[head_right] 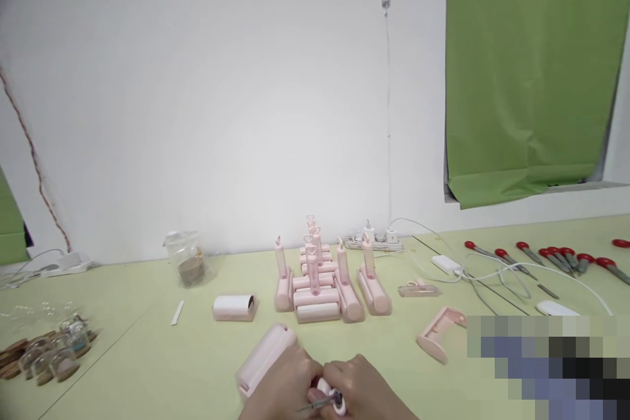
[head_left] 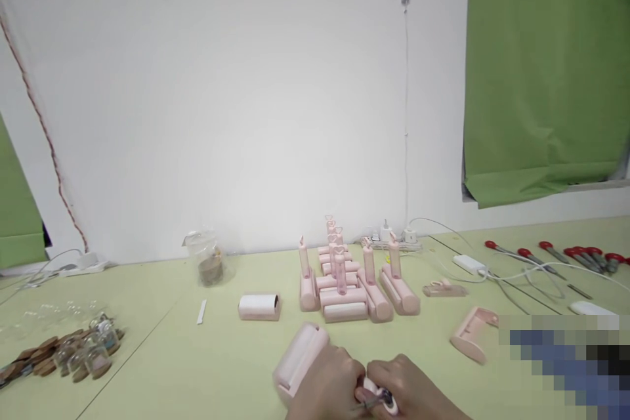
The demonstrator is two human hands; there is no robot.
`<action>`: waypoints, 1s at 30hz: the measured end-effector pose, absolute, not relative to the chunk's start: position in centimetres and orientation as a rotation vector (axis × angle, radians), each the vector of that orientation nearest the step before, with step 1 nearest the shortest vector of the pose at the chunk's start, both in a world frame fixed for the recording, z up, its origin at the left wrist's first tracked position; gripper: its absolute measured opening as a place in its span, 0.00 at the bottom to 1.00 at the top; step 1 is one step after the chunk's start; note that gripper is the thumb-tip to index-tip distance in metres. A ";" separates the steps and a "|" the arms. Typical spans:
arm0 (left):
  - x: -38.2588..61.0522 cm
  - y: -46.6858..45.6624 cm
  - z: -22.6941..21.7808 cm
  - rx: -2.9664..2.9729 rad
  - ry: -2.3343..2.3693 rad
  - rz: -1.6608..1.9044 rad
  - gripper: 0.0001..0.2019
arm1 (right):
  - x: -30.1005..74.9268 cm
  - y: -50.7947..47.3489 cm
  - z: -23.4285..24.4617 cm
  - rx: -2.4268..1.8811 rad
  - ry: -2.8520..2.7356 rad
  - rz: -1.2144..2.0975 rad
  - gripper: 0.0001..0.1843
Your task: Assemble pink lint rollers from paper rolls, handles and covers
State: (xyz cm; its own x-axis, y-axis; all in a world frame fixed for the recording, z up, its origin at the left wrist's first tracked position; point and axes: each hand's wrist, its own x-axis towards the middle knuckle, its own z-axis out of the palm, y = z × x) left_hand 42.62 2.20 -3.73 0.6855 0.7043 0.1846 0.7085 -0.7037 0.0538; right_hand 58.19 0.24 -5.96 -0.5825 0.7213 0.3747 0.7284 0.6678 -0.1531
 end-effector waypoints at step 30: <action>35.7 5.4 -1.7 -3.115 -1.765 -1.674 0.26 | 73.7 9.0 2.7 -2.409 -2.002 0.221 0.20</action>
